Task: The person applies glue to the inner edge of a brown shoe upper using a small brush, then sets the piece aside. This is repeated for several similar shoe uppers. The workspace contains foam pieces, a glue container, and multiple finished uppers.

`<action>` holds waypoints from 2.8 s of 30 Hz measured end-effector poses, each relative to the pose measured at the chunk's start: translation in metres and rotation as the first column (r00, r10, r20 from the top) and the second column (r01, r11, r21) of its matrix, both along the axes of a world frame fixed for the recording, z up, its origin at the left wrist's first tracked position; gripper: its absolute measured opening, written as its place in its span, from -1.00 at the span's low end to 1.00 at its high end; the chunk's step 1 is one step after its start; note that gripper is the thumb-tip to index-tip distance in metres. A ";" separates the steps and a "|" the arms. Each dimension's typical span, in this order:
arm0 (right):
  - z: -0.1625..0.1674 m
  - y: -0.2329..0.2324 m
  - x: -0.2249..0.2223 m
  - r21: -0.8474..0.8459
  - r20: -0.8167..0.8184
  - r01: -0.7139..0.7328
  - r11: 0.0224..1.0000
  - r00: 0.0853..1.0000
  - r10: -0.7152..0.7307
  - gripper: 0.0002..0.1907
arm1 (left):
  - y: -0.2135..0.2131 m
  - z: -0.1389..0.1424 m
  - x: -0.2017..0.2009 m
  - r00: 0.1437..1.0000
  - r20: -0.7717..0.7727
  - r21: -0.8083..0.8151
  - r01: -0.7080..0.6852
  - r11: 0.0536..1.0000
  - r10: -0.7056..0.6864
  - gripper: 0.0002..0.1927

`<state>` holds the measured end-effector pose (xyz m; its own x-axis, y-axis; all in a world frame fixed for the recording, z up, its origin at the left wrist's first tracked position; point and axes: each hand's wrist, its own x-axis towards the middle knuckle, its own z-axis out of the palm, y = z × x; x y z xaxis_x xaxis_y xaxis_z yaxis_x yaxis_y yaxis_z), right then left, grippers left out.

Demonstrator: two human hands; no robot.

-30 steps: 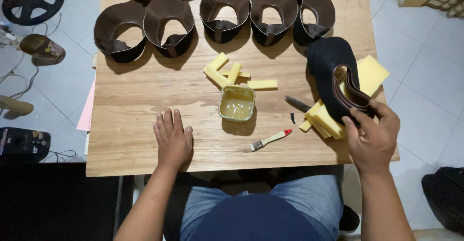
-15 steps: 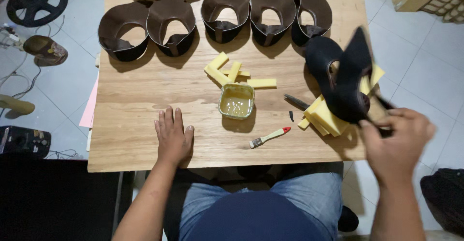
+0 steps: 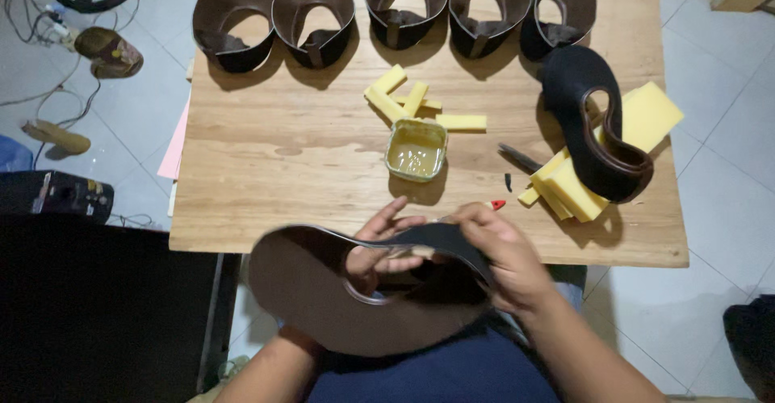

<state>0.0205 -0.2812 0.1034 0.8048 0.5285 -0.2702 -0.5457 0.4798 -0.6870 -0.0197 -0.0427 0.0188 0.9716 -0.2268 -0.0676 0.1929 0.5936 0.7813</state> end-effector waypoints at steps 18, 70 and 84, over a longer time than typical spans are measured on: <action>-0.045 0.008 -0.011 -0.508 0.088 0.038 0.861 0.996 0.008 -0.85 | -0.006 0.067 -0.027 0.889 -0.208 0.400 -0.304 0.865 0.409 -0.60; -0.012 0.047 0.127 -0.675 0.721 0.636 0.375 0.461 0.517 -0.79 | 0.037 -0.039 0.007 0.904 -0.380 -0.068 -0.241 0.968 0.198 -0.51; 0.007 0.019 0.069 -0.597 0.386 0.171 0.784 0.918 0.094 -0.81 | 0.044 -0.023 0.009 0.918 -0.357 0.049 -0.167 0.985 0.174 -0.47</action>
<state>0.0893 -0.2618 0.1106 0.9258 0.3239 -0.1950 -0.1726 -0.0968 -0.9802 -0.0111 0.0017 -0.0040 0.9054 -0.0556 -0.4209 0.3589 0.6298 0.6889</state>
